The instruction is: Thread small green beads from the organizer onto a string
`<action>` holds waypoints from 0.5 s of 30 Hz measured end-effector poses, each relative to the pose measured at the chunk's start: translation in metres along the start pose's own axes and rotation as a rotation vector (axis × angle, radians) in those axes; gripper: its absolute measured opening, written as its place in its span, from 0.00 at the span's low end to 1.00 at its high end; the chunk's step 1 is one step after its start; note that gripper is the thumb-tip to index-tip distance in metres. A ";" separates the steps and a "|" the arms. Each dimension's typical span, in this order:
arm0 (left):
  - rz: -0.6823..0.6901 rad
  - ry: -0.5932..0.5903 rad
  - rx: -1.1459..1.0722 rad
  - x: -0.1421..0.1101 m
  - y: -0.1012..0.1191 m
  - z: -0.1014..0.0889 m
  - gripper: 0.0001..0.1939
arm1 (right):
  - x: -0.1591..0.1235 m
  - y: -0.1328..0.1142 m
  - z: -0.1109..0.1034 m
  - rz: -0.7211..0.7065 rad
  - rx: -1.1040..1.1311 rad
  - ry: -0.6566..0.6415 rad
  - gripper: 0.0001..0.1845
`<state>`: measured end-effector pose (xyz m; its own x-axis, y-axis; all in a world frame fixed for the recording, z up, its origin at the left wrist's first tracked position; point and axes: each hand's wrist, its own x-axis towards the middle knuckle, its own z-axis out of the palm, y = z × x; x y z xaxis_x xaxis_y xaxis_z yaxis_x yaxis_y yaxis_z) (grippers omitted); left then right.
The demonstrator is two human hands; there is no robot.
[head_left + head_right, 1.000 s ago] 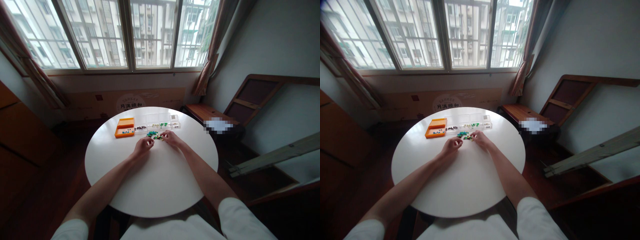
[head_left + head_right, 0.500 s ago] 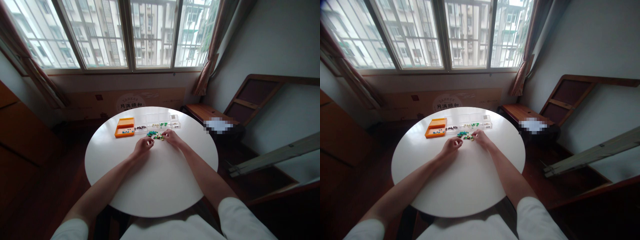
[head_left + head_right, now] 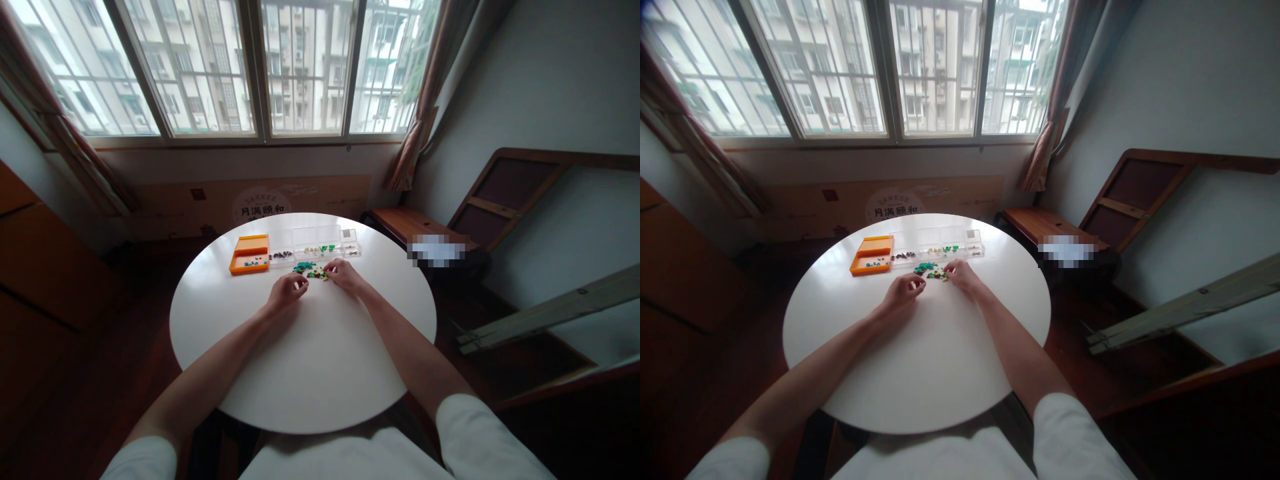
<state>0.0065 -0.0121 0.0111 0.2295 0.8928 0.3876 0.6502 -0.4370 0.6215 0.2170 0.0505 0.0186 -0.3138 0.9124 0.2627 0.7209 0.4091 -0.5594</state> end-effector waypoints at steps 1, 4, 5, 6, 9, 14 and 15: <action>0.002 0.001 -0.001 0.000 0.000 0.000 0.10 | 0.000 -0.001 0.000 0.001 -0.001 -0.002 0.10; 0.002 0.007 -0.005 0.000 -0.002 0.001 0.10 | -0.001 -0.003 -0.002 0.010 -0.004 -0.007 0.10; 0.002 0.008 -0.006 0.000 -0.002 0.001 0.09 | -0.001 -0.004 -0.002 0.014 -0.008 -0.009 0.11; 0.002 0.008 -0.007 0.000 -0.002 0.001 0.09 | -0.001 -0.005 -0.003 0.015 -0.012 -0.011 0.11; 0.004 0.005 -0.006 0.000 -0.002 0.001 0.09 | -0.001 -0.006 -0.004 0.009 -0.019 -0.022 0.10; -0.003 0.004 -0.007 0.000 0.000 0.000 0.10 | -0.002 -0.008 -0.005 0.017 -0.009 -0.038 0.09; -0.006 0.005 -0.007 0.000 0.000 0.000 0.10 | -0.003 -0.008 -0.005 0.019 -0.008 -0.039 0.09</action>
<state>0.0066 -0.0122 0.0106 0.2224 0.8948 0.3872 0.6466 -0.4326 0.6283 0.2152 0.0444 0.0268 -0.3235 0.9200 0.2210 0.7319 0.3914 -0.5578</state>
